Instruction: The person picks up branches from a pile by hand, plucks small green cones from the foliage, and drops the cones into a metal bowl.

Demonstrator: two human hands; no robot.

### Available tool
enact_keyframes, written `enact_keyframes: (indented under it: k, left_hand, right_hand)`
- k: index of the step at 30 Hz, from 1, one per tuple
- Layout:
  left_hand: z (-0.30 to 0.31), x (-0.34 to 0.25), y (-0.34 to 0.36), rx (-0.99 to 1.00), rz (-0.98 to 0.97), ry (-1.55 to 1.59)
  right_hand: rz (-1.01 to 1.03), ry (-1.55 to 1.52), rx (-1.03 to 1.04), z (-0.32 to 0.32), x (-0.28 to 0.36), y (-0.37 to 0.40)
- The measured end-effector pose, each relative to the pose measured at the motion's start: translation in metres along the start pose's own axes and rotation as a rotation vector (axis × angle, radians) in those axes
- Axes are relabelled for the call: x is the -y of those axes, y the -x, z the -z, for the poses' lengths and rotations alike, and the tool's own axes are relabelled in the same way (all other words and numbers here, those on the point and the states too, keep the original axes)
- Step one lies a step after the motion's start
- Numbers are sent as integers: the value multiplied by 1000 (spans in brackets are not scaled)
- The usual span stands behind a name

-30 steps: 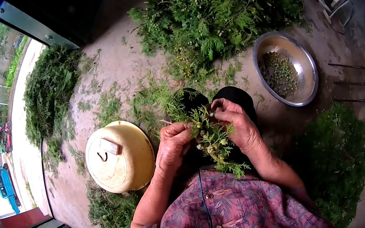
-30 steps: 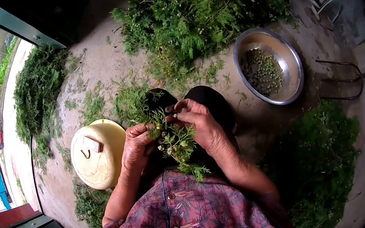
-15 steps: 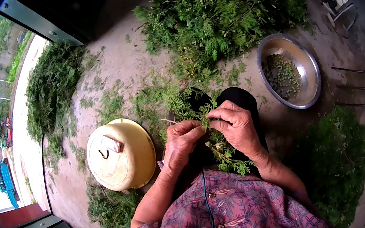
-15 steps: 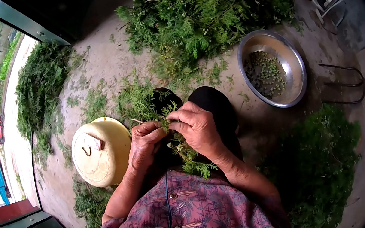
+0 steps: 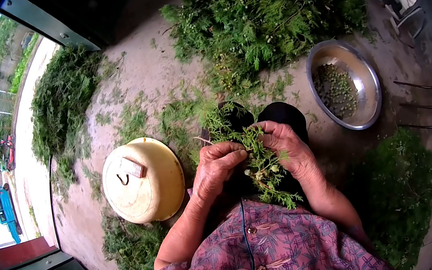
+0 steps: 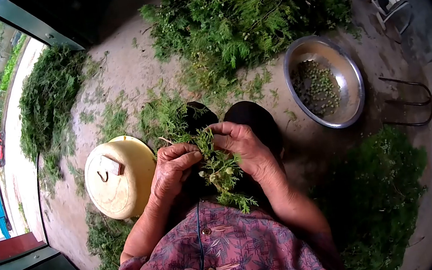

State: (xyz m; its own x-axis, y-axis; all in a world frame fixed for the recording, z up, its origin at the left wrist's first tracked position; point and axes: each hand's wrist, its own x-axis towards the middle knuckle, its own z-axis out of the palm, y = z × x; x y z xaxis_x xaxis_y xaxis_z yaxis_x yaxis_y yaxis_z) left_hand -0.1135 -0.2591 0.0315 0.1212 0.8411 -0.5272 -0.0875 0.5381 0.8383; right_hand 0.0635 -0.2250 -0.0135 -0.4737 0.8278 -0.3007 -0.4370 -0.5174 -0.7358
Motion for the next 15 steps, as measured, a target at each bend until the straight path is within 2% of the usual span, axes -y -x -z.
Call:
enact_keyframes:
  k: [1, 5, 9, 12, 15]
  left_hand:
    - [0, 0, 0, 6, 2, 1]
    - [6, 11, -5, 37, -17, 30]
    - [1, 1, -2, 14, -2, -3]
    - [2, 3, -2, 26, -7, 16]
    - [2, 7, -5, 22, -19, 74]
  right_hand:
    - [-35, -121, 39, -13, 5, 3]
    - [-17, 89, 135, -4, -3, -5]
    - [139, 14, -39, -10, -5, -1]
    - [31, -101, -48, 8, -2, 1]
    - [-20, -146, -188, -8, -3, 2]
